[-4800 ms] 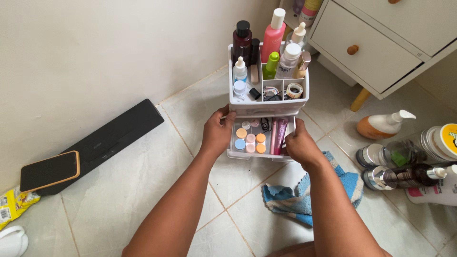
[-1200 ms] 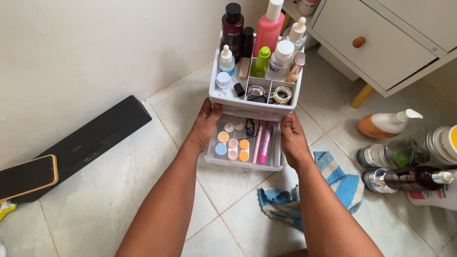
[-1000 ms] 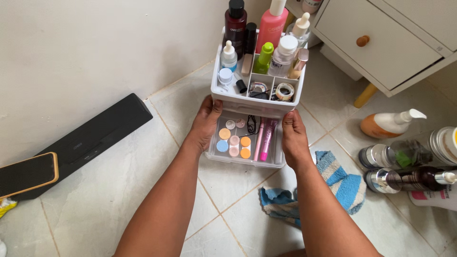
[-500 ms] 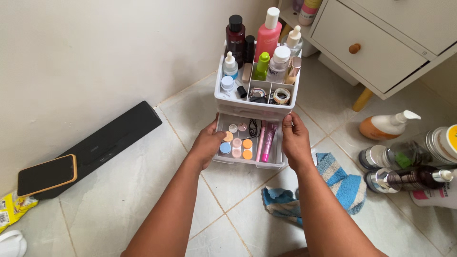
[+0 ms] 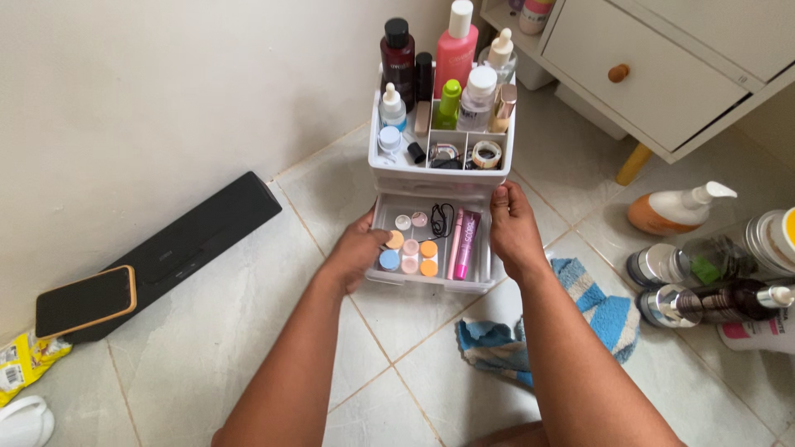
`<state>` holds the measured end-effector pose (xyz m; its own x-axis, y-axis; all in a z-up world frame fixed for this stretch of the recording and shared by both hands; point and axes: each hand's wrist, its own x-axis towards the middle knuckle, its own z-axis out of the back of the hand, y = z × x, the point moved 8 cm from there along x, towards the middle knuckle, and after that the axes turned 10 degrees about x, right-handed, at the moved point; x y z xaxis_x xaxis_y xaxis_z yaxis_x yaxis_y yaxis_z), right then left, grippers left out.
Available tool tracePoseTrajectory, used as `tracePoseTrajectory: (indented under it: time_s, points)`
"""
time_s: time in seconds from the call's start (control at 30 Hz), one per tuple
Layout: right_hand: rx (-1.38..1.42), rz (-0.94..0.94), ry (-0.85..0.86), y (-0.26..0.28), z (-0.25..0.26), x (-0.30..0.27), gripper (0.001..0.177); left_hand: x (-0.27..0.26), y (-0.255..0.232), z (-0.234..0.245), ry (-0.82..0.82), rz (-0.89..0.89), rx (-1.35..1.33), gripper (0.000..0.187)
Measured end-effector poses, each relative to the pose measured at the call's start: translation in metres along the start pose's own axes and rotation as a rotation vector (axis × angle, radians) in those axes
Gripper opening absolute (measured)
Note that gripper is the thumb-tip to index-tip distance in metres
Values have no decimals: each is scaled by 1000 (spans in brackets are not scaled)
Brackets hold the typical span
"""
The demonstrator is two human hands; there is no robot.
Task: The person sits on the floor and wipes various cosmetic items, including lipsticks, tubes, and an eyelash curler, with a blue cloth. The person then places the cleaned items into a drawer of a white plastic organizer.
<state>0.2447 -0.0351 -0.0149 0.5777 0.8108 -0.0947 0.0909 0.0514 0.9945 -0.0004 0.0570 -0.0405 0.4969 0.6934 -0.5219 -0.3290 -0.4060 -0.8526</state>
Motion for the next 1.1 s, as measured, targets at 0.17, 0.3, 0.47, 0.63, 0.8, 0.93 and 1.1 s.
tracePoseTrajectory:
  time_s: [0.17,0.3,0.47,0.63,0.8,0.93,1.1]
  points:
    - [69,-91,-7,-3,-2,0,45,-12,3,8,90,80,118,65]
    - [-21,77,-22,6,-3,6,50,-29,3,9,53,81,192,67]
    - [-104,-67,-213,-12,21,0,54,-55,6,16,38,197,110,66]
    - [-611,-97,-310,11,56,-27,40,-82,-2,33,28,103,147,65]
    - [-975,-268,98,13,48,-65,43,-111,21,68,-118,100,134,64]
    - [-1167,-293,516,0,23,-106,50,-122,48,96,-257,153,75,65]
    - [-1391,-325,617,-17,-2,-139,49,-119,79,120,-316,165,122,63]
